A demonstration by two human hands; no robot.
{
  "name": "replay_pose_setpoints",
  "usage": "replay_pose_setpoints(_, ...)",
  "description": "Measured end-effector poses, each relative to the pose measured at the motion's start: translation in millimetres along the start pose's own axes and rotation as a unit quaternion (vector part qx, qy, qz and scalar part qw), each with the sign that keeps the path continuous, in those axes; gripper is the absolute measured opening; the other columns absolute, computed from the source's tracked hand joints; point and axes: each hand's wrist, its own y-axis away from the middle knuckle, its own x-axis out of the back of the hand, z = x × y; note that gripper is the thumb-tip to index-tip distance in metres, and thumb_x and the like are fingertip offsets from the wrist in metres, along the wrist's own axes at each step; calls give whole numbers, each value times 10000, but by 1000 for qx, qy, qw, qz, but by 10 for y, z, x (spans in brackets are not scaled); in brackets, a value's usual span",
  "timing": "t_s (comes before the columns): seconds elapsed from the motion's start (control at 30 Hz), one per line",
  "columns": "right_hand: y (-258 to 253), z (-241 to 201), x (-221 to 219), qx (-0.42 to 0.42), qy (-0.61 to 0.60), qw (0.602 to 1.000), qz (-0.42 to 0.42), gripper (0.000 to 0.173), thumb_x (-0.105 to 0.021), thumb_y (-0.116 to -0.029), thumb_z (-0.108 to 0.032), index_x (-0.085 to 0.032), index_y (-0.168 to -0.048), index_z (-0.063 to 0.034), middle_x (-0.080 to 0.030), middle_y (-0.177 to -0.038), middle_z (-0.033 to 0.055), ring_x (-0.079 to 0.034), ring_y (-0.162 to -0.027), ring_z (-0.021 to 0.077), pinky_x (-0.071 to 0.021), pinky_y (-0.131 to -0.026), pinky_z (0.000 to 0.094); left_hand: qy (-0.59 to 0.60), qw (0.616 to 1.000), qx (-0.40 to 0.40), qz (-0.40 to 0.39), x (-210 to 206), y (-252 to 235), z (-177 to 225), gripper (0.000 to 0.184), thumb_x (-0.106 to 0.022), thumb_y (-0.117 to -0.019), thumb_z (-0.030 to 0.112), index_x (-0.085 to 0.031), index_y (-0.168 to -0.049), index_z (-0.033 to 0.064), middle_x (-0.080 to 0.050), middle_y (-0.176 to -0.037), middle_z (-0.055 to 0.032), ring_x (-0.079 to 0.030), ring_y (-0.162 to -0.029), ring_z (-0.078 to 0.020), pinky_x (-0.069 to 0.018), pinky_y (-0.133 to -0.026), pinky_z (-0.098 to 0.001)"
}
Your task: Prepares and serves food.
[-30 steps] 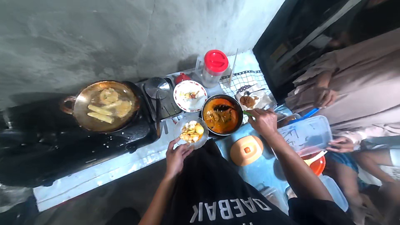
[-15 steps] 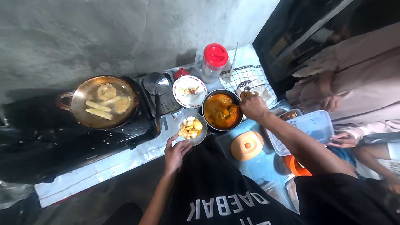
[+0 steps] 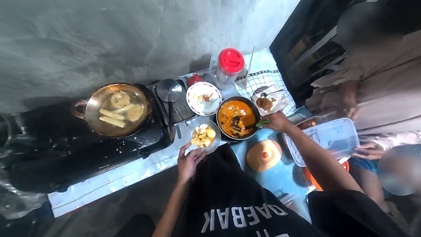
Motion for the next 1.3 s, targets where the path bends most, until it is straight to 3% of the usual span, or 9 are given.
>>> replay_pose_setpoints(0.2, 136, 17, -80, -13, -46, 997, 57, 220, -724, -929, -387, -793, -1129, -326, -779, -1055, 14, -697, -1064, 270, -400, -1078, 657, -5, 1000, 1, -5, -33, -26, 5, 439, -536, -999, -32, -438, -1427, -7, -708, -1038, -262, -753, -861, -366, -652, -772, -479)
replay_pose_setpoints(0.43, 290, -86, 22, -26, -42, 991, 122, 208, -739, -921, -362, -795, -1111, -297, -781, -1018, 27, -715, -987, 273, -449, -1025, 642, -10, 1000, 7, -5, -59, -43, 2, 431, -532, -998, -40, -441, -1419, -7, -710, -1025, -263, -754, -850, -368, -654, -756, -477)
replay_pose_setpoints(0.6, 372, -159, 33, -5, -8, 985, 170, 211, -727, -929, -339, -795, -1114, -266, -781, -1030, 17, -714, -950, 253, -406, -1068, 608, -15, 1000, 7, -7, -49, -50, -1, 437, -529, -1000, -30, -441, -1428, 0, -706, -1046, -264, -752, -862, -372, -652, -765, -479)
replay_pose_setpoints(0.8, 429, -323, 54, 21, 26, 973, 229, 208, -726, -908, -289, -796, -1097, -235, -777, -1009, 8, -719, -902, 222, -456, -996, 577, -13, 1000, 1, -14, -23, -72, -33, 452, -547, -994, -21, -435, -1431, -4, -705, -1049, -265, -752, -856, -369, -653, -761, -477)
replay_pose_setpoints(1.3, 490, -480, 162, 30, 75, 958, 275, 205, -679, -937, -305, -790, -1096, -241, -771, -988, 8, -721, -890, 212, -483, -945, 543, -7, 1000, 7, -10, -39, -85, -16, 427, -536, -1001, -22, -450, -1419, -3, -706, -1052, -260, -753, -856, -359, -653, -764, -467)
